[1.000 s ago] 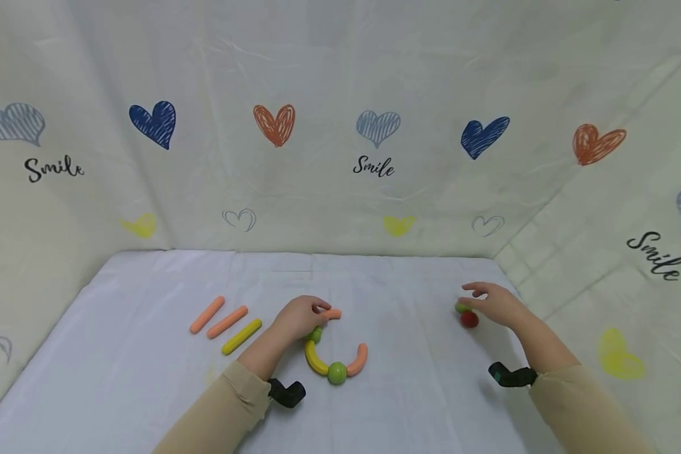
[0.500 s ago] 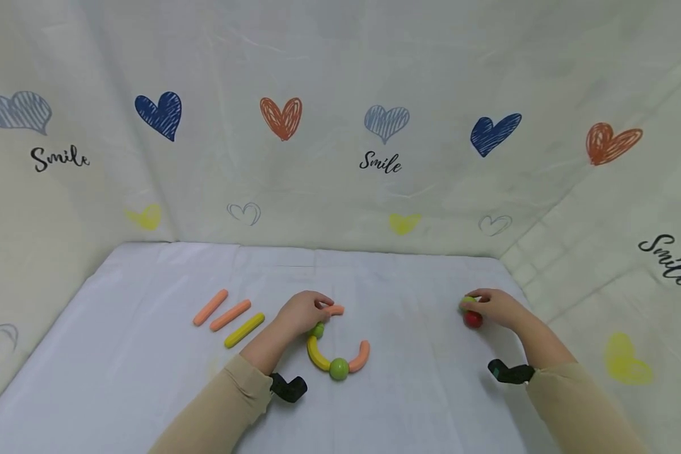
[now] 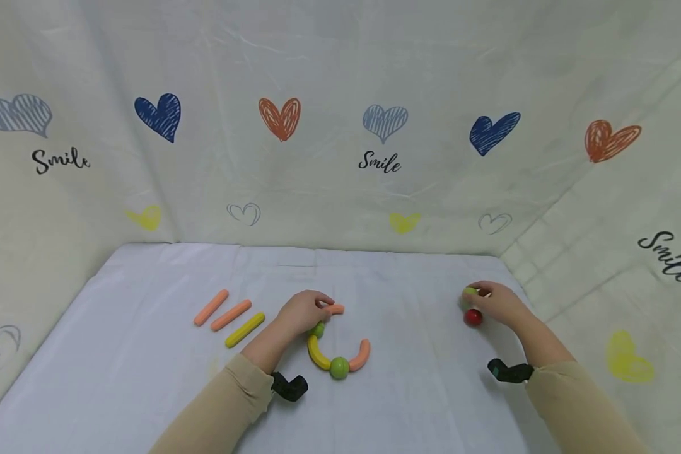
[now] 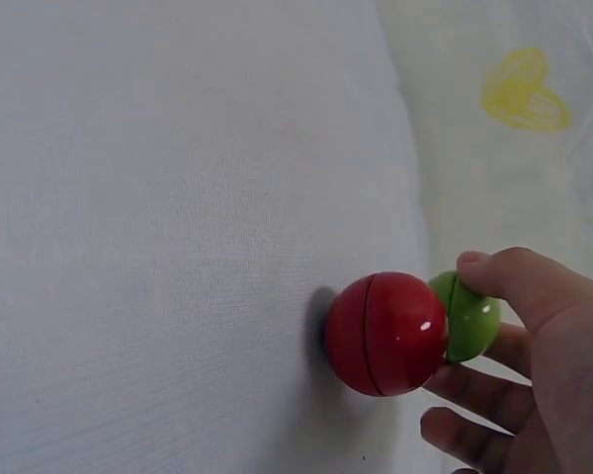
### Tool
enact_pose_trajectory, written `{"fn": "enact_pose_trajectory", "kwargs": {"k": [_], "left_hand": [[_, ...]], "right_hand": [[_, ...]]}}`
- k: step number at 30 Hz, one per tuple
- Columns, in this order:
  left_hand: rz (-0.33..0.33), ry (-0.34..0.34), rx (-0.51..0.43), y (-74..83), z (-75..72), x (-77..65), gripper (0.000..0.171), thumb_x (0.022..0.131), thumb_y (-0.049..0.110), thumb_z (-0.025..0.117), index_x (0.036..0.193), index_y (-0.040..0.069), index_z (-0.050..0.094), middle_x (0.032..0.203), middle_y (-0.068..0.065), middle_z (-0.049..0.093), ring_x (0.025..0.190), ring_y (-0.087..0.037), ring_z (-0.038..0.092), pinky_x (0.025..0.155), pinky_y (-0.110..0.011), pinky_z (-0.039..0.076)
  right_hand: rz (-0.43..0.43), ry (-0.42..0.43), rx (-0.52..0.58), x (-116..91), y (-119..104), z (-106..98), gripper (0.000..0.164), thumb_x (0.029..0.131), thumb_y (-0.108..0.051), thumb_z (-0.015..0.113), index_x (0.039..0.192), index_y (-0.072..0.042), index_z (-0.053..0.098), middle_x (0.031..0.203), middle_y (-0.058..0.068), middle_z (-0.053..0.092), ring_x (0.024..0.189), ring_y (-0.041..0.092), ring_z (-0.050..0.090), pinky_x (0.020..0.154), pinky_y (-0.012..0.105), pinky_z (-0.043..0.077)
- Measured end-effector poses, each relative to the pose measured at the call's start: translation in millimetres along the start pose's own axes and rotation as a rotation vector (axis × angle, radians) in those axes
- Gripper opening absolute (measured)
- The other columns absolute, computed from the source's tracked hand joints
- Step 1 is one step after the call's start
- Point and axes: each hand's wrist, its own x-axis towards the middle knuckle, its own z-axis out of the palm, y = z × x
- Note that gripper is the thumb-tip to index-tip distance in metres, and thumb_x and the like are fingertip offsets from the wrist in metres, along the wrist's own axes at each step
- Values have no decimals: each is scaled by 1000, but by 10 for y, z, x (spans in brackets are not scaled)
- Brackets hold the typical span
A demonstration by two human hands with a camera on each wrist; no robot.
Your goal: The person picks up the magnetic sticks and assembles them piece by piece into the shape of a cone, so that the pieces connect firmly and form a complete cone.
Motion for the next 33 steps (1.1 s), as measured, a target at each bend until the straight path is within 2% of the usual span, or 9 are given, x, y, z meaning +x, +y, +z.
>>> {"fn": "enact_pose_trajectory", "kwargs": {"k": [5, 10, 15, 20, 23, 33], "left_hand": [[-10, 4, 3, -10, 7, 2, 25, 93, 24, 69, 118, 19, 72, 109, -6, 63, 85, -20, 56, 72, -33, 49], [-18, -3, -15, -39, 16, 10, 25, 93, 24, 69, 118, 20, 72, 110, -6, 63, 86, -20, 56, 72, -33, 49], [-22, -8, -44, -69, 15, 4, 25, 93, 23, 70, 118, 20, 72, 110, -6, 64, 86, -20, 57, 71, -32, 49], [-18, -12, -73, -75, -2, 3, 26, 93, 21, 70, 119, 19, 72, 111, -7, 64, 85, -20, 57, 71, -32, 49], [-16, -20, -84, -64, -17, 1, 28, 92, 20, 70, 120, 18, 72, 113, -8, 65, 85, -20, 57, 70, -32, 49], [-17, -36, -111, -12, -43, -37, 29, 92, 18, 70, 121, 17, 72, 112, -8, 65, 84, -19, 57, 69, -31, 48]], "right_hand": [[-14, 47, 15, -29, -105, -4, 58, 98, -46, 57, 136, -2, 53, 121, 20, 55, 104, 36, 50, 77, 41, 45], [-38, 105, -3, -57, -279, 18, 52, 96, -43, 61, 134, -7, 57, 119, 15, 59, 102, 32, 50, 74, 37, 43], [-70, 115, -1, -72, -519, 79, 48, 94, -41, 64, 132, -12, 58, 119, 13, 60, 96, 29, 49, 68, 35, 42], [-162, 131, 1, -93, -730, 196, 42, 93, -36, 68, 128, -12, 61, 116, 11, 64, 83, 25, 52, 65, 34, 41], [-190, 127, 1, -111, -850, 275, 40, 92, -34, 70, 124, -12, 62, 116, 10, 67, 87, 23, 50, 67, 34, 40], [-171, 39, 77, -142, -1235, 607, 35, 87, -35, 77, 115, -17, 65, 111, 4, 70, 86, 21, 52, 67, 32, 44]]}}
